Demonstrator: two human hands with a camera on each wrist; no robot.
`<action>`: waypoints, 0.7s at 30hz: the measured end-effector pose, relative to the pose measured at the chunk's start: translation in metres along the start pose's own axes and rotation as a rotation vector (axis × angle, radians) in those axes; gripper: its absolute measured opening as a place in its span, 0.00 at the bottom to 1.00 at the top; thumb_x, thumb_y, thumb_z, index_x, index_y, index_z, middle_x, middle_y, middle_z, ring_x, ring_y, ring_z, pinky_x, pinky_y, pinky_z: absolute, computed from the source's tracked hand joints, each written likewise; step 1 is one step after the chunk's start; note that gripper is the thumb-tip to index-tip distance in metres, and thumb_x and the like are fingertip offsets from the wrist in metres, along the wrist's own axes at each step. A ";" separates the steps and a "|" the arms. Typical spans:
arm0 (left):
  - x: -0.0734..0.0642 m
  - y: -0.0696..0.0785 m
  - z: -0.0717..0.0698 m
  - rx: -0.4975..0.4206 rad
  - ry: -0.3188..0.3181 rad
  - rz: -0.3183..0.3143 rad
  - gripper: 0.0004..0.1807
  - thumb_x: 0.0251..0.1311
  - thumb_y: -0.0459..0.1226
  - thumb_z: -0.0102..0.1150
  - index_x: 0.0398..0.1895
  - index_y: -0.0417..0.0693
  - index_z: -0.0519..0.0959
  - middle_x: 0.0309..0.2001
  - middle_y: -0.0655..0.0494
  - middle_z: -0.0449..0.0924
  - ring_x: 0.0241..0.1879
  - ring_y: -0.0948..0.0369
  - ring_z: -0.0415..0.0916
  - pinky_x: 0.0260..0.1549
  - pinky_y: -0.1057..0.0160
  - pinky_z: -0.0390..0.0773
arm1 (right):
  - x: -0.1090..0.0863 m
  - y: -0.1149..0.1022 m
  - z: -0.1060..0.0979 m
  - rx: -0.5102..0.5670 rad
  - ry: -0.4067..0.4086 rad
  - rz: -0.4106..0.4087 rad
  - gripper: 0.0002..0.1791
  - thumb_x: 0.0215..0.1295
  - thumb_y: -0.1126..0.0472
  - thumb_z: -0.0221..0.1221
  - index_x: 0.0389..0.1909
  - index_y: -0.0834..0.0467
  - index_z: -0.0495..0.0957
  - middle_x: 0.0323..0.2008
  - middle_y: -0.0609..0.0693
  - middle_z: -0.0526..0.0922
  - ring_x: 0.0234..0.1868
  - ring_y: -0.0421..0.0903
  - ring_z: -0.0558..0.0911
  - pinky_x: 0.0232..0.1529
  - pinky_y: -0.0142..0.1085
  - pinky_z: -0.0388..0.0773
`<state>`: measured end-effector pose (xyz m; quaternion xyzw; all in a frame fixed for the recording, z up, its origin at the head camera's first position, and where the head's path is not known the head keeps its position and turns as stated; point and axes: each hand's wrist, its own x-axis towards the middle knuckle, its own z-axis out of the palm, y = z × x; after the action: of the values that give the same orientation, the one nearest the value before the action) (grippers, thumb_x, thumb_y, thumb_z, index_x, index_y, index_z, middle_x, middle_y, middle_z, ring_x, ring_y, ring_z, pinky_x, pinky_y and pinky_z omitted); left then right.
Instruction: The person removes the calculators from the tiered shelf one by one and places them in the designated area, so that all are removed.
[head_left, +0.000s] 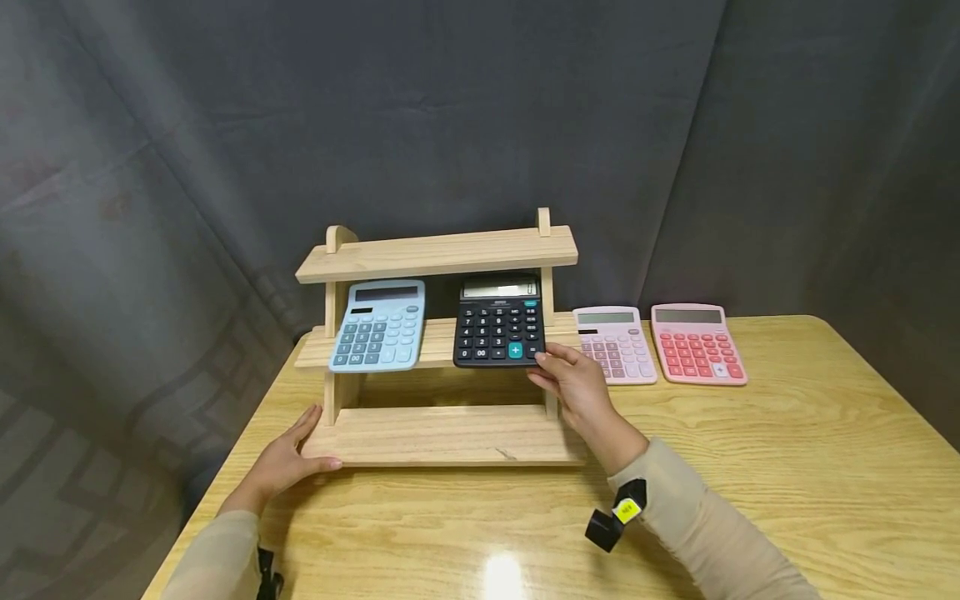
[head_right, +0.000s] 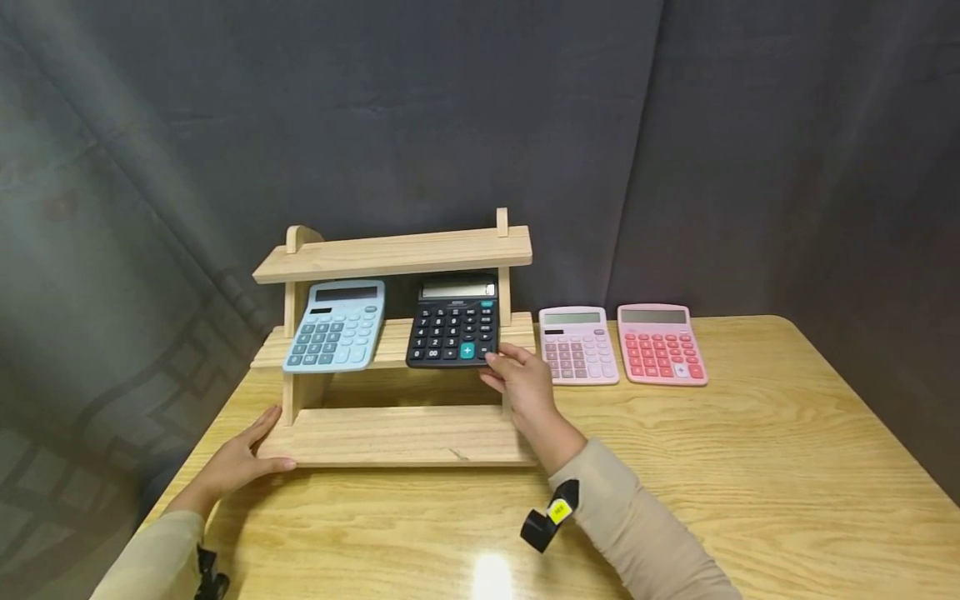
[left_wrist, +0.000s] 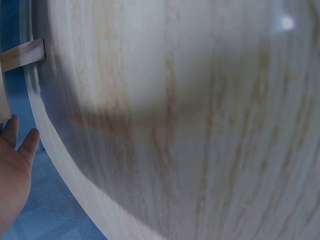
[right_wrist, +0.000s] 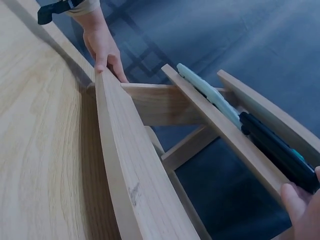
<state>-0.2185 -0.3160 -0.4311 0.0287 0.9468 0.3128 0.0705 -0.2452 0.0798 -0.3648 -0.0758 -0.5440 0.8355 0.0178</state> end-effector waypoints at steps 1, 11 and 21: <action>0.000 0.000 0.000 -0.003 -0.001 -0.003 0.57 0.37 0.53 0.65 0.66 0.43 0.43 0.65 0.41 0.39 0.61 0.40 0.39 0.53 0.40 0.45 | 0.000 0.000 0.000 0.011 -0.003 0.001 0.19 0.56 0.75 0.50 0.50 0.77 0.64 0.31 0.53 0.76 0.26 0.41 0.80 0.36 0.34 0.75; -0.001 0.000 -0.001 0.003 0.004 0.000 0.57 0.37 0.53 0.65 0.66 0.42 0.43 0.65 0.40 0.40 0.61 0.40 0.40 0.53 0.40 0.46 | -0.006 -0.009 0.002 0.188 -0.019 0.134 0.23 0.59 0.77 0.44 0.57 0.74 0.57 0.45 0.60 0.66 0.30 0.42 0.77 0.43 0.34 0.71; -0.001 0.000 0.000 0.001 0.005 0.006 0.57 0.36 0.53 0.65 0.66 0.41 0.44 0.65 0.40 0.40 0.61 0.40 0.40 0.53 0.40 0.46 | -0.007 -0.012 0.002 0.313 -0.014 0.168 0.24 0.60 0.77 0.42 0.58 0.72 0.55 0.48 0.60 0.63 0.35 0.42 0.76 0.44 0.33 0.71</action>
<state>-0.2180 -0.3164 -0.4308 0.0310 0.9471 0.3125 0.0670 -0.2392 0.0824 -0.3528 -0.1115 -0.3991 0.9090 -0.0442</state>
